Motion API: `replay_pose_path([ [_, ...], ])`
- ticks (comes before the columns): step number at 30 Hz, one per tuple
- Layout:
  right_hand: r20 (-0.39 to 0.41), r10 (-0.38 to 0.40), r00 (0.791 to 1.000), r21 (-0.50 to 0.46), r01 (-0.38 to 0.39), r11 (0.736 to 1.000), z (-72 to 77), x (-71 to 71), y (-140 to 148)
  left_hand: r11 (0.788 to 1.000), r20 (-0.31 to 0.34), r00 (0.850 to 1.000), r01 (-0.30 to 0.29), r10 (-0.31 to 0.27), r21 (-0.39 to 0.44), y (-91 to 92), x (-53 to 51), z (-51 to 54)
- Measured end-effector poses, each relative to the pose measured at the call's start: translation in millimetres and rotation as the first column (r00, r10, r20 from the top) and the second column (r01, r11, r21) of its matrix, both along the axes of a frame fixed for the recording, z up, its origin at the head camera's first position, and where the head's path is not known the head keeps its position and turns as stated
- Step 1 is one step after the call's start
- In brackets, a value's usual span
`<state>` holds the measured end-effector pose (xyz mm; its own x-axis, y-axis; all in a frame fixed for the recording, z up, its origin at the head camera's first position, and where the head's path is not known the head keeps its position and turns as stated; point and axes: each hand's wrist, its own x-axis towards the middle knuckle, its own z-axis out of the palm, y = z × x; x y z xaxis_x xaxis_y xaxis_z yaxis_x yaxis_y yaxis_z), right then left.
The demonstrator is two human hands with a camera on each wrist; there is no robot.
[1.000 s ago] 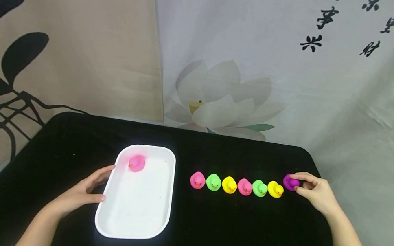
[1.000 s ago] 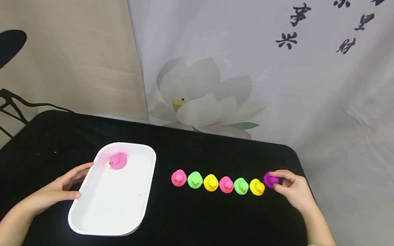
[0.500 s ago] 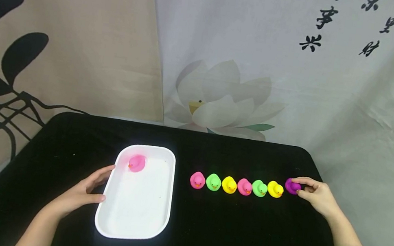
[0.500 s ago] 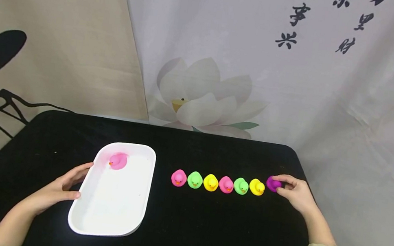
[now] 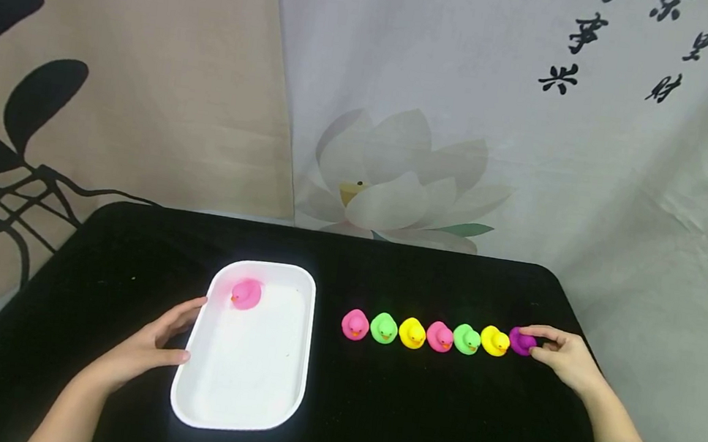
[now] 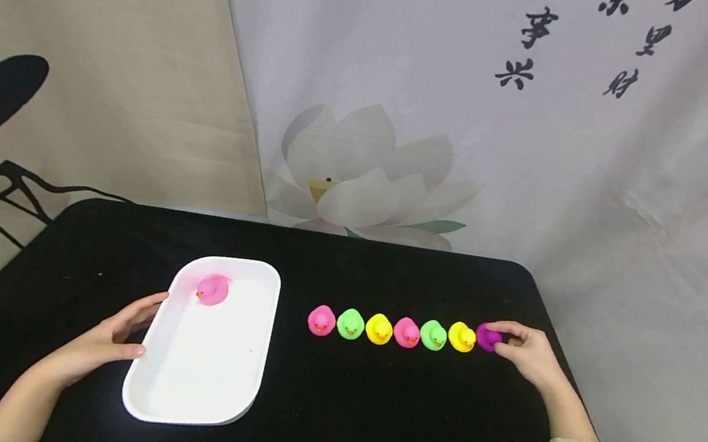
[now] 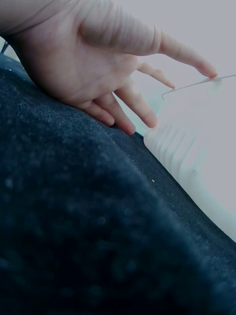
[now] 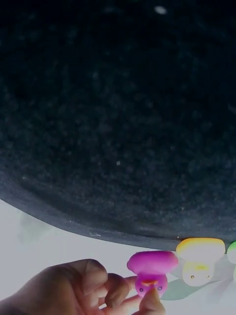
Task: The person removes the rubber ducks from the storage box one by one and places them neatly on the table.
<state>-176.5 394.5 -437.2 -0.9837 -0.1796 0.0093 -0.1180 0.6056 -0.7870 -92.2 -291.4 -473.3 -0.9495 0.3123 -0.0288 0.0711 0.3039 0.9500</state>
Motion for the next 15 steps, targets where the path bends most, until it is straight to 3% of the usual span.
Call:
replay_pose_path([
  [15,0.048,-0.053,0.997,0.060,0.050,0.997,-7.6,1.4,1.8,1.000,-0.010,1.000,-0.001,0.001,-0.001,0.2,0.2,0.4],
])
